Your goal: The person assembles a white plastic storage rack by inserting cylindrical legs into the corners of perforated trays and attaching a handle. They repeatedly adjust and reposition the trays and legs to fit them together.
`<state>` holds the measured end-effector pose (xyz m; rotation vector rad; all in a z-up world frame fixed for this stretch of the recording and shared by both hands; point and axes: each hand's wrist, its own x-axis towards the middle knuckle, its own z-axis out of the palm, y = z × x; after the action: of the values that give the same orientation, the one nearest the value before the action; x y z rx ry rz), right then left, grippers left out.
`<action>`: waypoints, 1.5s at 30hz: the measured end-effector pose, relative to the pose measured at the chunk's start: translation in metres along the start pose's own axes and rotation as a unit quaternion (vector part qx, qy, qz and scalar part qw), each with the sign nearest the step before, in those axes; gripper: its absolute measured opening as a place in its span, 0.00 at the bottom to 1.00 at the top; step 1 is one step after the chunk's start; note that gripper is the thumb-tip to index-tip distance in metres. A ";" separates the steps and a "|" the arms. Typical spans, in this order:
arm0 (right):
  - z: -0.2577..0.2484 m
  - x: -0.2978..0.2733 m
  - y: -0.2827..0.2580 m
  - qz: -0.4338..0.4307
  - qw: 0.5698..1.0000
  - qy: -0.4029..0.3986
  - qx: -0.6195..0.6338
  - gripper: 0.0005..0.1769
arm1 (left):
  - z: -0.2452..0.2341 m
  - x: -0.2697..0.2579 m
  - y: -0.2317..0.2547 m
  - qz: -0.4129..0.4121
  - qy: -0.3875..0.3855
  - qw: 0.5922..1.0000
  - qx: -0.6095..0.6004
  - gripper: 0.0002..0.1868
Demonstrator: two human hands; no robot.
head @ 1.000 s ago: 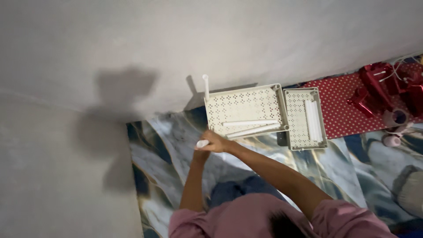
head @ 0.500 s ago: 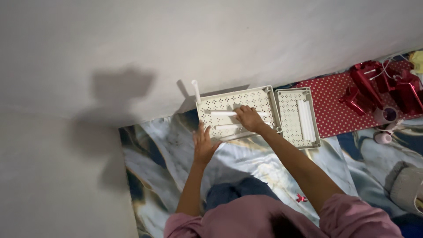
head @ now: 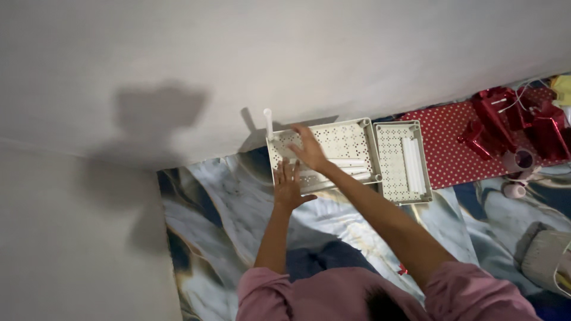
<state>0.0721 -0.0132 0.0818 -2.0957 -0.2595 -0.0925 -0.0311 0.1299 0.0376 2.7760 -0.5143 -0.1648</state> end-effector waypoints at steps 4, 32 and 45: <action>0.071 0.037 -0.045 0.090 0.967 0.055 0.232 0.27 | 0.017 0.003 -0.005 0.012 0.056 0.998 0.002 0.65; 0.143 0.069 -0.006 0.303 0.894 0.208 0.257 0.26 | 0.035 0.000 -0.005 0.022 0.158 0.978 -0.131 0.59; 0.078 0.092 -0.021 -0.080 0.974 -0.196 0.082 0.10 | 0.024 0.007 -0.003 -0.042 -0.002 0.998 -0.041 0.64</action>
<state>0.1538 0.0773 0.0755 -1.9121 -0.6519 0.2443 -0.0274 0.1228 0.0139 2.7178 -0.3841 -0.2059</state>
